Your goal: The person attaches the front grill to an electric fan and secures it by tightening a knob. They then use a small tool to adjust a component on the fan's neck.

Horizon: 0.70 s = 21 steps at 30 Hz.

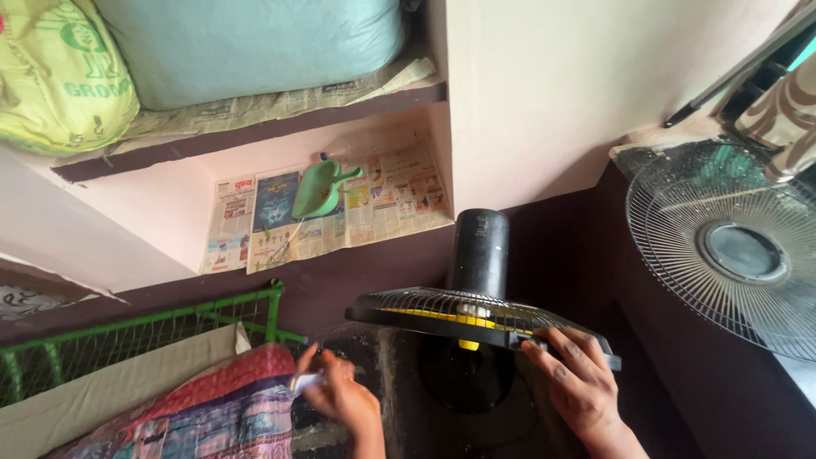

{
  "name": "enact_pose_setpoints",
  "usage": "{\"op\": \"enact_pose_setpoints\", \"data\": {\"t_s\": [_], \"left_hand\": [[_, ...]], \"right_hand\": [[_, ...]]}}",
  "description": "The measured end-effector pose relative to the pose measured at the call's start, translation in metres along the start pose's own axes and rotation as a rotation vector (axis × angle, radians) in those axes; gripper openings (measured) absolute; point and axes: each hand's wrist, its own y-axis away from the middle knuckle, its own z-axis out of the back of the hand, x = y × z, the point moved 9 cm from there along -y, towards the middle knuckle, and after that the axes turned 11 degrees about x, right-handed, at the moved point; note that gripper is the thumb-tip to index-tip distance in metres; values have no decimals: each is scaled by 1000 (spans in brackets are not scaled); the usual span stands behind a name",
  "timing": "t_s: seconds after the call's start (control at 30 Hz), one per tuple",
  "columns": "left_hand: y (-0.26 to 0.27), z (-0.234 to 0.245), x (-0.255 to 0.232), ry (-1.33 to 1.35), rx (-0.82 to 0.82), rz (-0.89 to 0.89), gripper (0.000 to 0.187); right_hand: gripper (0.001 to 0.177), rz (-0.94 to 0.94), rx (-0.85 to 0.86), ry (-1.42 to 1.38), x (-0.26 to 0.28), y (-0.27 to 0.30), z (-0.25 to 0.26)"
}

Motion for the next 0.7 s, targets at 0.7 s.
{"op": "enact_pose_setpoints", "data": {"t_s": [0.7], "left_hand": [[129,19,337,330,-10,947,43]], "right_hand": [[37,-33,47,29,-17,19,-5]]}}
